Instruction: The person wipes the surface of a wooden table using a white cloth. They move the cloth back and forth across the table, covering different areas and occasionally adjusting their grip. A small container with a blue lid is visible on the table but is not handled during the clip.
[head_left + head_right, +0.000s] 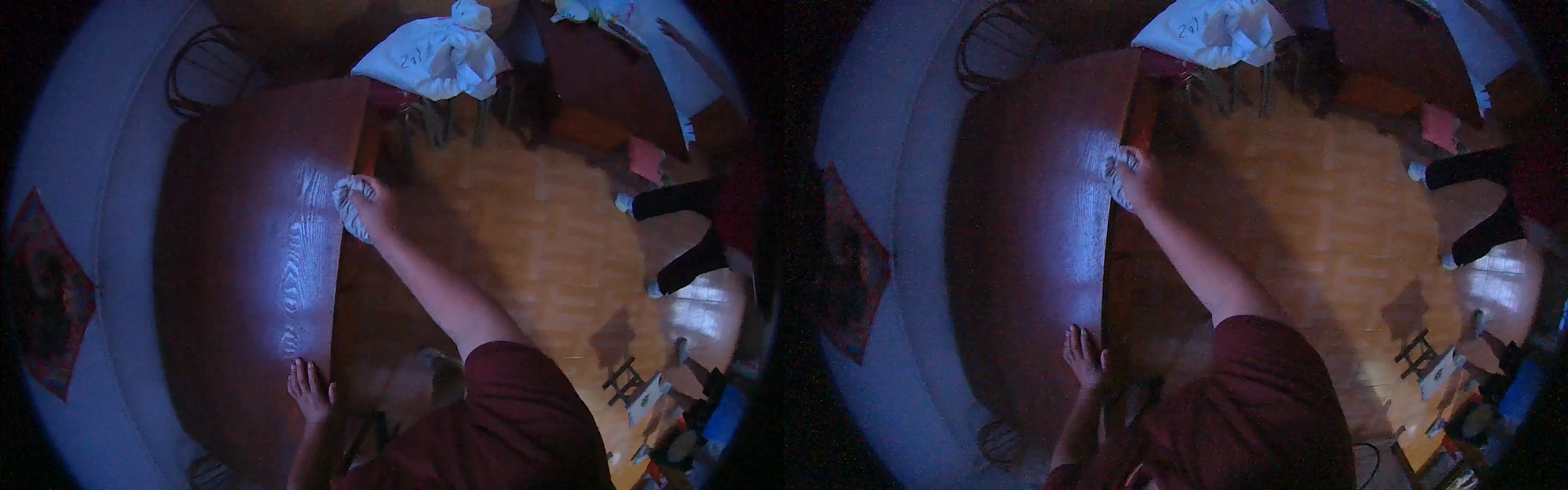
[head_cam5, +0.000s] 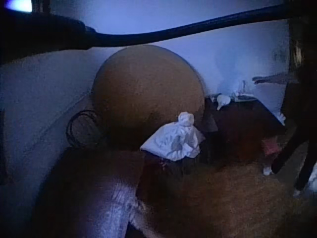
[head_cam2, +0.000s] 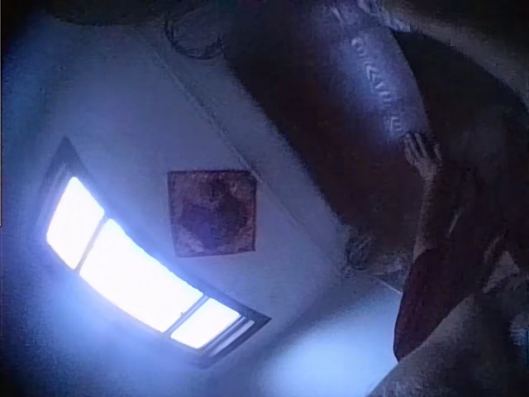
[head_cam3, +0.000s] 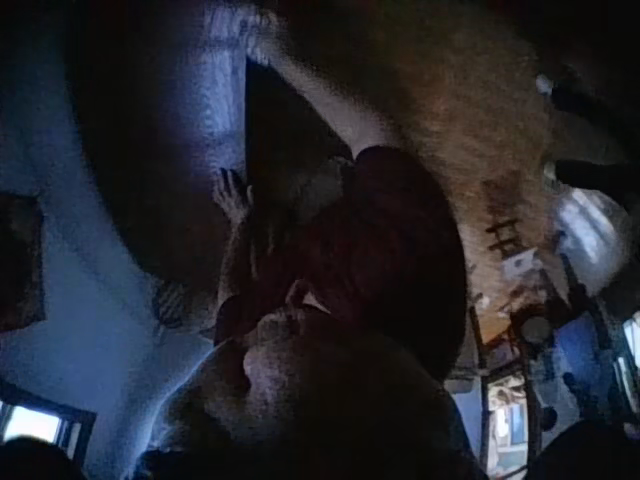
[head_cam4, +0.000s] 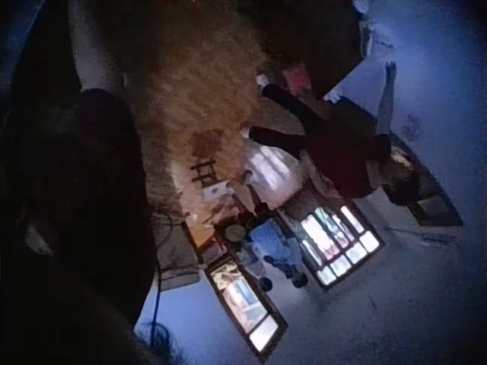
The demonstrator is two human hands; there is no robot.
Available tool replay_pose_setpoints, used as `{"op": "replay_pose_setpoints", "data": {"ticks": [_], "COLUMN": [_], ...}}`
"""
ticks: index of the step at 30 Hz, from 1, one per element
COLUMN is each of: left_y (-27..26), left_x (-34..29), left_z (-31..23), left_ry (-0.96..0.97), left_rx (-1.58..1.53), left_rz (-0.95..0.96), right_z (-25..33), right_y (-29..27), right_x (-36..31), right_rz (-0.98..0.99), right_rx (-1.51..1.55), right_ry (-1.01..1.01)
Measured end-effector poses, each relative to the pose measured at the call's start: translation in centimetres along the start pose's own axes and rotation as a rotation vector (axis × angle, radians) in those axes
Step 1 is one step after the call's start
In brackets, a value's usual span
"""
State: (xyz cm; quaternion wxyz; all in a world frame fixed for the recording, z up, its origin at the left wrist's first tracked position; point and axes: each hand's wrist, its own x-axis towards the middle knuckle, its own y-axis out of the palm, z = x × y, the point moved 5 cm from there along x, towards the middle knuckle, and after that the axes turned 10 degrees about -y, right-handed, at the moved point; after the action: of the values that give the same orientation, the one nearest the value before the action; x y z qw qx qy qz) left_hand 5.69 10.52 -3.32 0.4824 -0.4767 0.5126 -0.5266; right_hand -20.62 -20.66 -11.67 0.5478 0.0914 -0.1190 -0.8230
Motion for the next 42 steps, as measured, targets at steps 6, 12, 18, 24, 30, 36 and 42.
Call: {"op": "replay_pose_setpoints", "data": {"ticks": [6, 12, 18, 24, 30, 36, 42], "left_y": [-1.2, -1.6, -0.2, -0.3, -0.7, -0.7, -1.5], "left_x": [-0.5, -0.3, 0.1, 0.0, -0.4, 0.5, 0.2], "left_z": [-0.7, -0.4, -0.4, -0.5, -0.3, -0.3, -0.5], "left_ry": [-0.039, -0.065, -0.063, -0.103, -0.099, -0.057, -0.086], "left_rx": [-0.026, -0.020, -0.014, -0.012, -0.006, -0.009, 0.001], "left_rz": [0.006, 0.069, 0.077, 0.101, 0.071, 0.040, 0.054], "right_z": [1.5, 1.1, 3.2, -1.3, 0.2, 1.1, 1.0], "right_y": [1.2, -0.7, -0.9, 0.4, -0.2, -0.8, 1.1], "right_x": [-17.5, -9.7, 2.2, -19.5, -16.5, 2.3, -17.2], "right_rz": [0.063, -0.008, -0.117, 0.106, 0.035, -0.109, 0.101], "right_rx": [0.050, 0.101, -0.236, -0.157, 0.165, 0.149, -0.032], "right_ry": [0.023, 0.112, -0.137, 0.025, 0.194, -0.009, 0.180]}}
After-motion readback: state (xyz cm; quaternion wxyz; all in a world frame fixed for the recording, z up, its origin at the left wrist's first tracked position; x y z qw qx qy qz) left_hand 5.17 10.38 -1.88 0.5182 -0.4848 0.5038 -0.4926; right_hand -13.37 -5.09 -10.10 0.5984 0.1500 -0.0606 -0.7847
